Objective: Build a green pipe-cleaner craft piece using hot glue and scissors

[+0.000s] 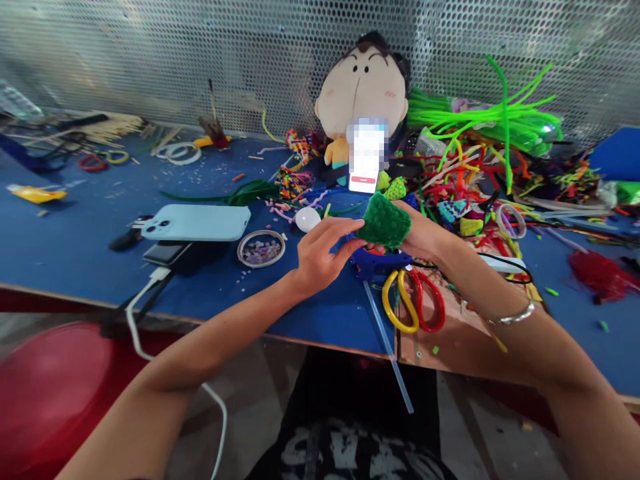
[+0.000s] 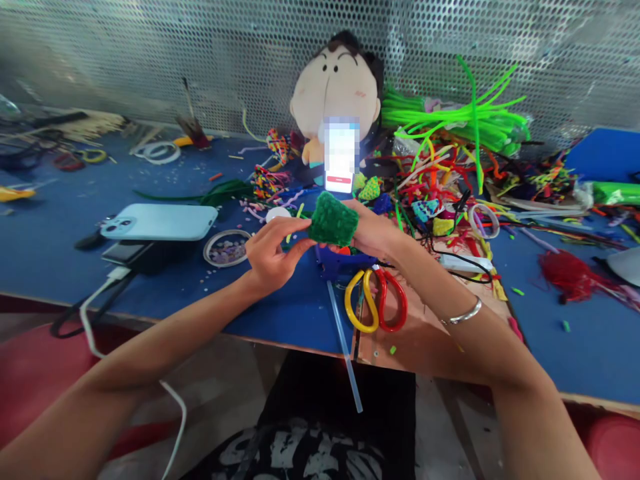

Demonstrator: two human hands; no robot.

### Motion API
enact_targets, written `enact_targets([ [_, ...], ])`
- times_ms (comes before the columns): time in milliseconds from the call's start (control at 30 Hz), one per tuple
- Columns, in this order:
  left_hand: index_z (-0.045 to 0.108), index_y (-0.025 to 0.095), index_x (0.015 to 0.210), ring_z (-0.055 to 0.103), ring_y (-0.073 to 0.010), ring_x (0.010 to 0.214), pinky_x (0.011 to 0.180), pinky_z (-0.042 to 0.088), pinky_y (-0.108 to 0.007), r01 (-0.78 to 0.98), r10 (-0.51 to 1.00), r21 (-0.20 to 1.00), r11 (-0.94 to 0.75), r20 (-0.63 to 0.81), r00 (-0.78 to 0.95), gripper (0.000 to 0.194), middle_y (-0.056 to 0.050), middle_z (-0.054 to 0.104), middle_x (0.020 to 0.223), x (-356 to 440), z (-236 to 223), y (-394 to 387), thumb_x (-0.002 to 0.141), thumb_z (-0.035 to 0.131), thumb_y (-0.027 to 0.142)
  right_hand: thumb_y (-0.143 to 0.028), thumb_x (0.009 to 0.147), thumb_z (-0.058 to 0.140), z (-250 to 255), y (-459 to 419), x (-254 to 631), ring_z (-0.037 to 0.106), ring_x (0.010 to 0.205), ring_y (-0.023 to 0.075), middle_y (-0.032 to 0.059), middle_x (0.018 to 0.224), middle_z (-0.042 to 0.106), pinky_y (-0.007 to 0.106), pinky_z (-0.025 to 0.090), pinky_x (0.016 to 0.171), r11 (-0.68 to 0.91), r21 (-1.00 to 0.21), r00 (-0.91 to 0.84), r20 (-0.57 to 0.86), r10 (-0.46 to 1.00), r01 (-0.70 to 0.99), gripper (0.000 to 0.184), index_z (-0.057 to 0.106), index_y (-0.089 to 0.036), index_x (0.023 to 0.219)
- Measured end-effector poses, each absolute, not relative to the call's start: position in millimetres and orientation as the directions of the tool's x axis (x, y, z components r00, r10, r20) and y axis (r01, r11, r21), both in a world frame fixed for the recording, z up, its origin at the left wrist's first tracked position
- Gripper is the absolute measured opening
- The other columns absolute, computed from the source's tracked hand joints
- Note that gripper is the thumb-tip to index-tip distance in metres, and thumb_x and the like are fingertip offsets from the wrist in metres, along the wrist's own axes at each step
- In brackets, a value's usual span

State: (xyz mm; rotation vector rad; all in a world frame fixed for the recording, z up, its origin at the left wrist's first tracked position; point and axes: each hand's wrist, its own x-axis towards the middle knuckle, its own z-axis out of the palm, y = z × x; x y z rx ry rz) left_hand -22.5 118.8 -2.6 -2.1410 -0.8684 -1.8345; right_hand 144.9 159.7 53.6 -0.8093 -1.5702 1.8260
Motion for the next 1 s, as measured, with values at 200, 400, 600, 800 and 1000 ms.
enact_targets([
  [200,0.065,0.020,0.103,0.069,-0.0130,0.085,0.076,0.058,-0.026,0.476,0.278,0.223,-0.851,0.959,0.049,0.018,-0.003,0.073,0.090,-22.5,-3.8,117.7,0.085,0.066,0.021,-0.040,0.077,0.069,50.4,152.3,139.5,0.047,0.045,0.0085,-0.0047,0.054,0.053,0.020,0.040,0.042,-0.127,-0.986,-0.647,-0.031,0.762,-0.103,0.020,0.058,-0.023,0.077],
  [400,0.064,0.020,0.103,0.068,-0.0143,0.086,0.076,0.057,-0.028,0.497,0.314,0.234,-0.836,0.946,0.083,0.017,-0.003,0.073,0.091,-25.6,-2.7,120.3,0.088,0.063,0.027,-0.044,0.080,0.065,52.2,151.0,138.3,0.046,0.044,0.0085,-0.0050,0.051,0.052,0.020,0.039,0.042,-0.114,-0.986,-0.639,-0.008,0.769,-0.125,0.024,0.060,-0.021,0.082],
  [600,0.063,0.022,0.102,0.067,-0.0150,0.085,0.074,0.056,-0.030,0.510,0.325,0.235,-0.827,0.941,0.094,0.019,-0.003,0.072,0.088,-26.8,-3.9,122.4,0.088,0.062,0.035,-0.043,0.079,0.066,53.1,151.6,140.0,0.048,0.045,0.0092,-0.0047,0.052,0.053,0.021,0.039,0.042,-0.143,-0.985,-0.650,-0.047,0.758,-0.096,0.023,0.060,-0.021,0.083],
  [800,0.061,0.021,0.099,0.066,-0.0140,0.083,0.071,0.056,-0.028,0.484,0.296,0.231,-0.844,0.953,0.062,0.015,-0.002,0.070,0.085,-23.3,-6.2,120.5,0.087,0.064,0.031,-0.040,0.080,0.064,50.0,147.8,139.2,0.049,0.046,0.0081,-0.0045,0.054,0.056,0.019,0.040,0.042,-0.165,-0.977,-0.673,-0.033,0.739,-0.133,0.021,0.057,-0.020,0.077],
  [1000,0.062,0.021,0.104,0.065,-0.0127,0.086,0.075,0.056,-0.026,0.435,0.374,0.314,-0.844,0.926,0.056,0.019,-0.002,0.070,0.092,-24.0,-7.1,121.5,0.086,0.066,0.028,-0.038,0.083,0.063,46.3,147.3,140.2,0.051,0.047,0.0070,-0.0031,0.055,0.059,0.017,0.041,0.043,-0.209,-0.964,-0.674,-0.045,0.738,-0.164,0.025,0.054,-0.020,0.070],
])
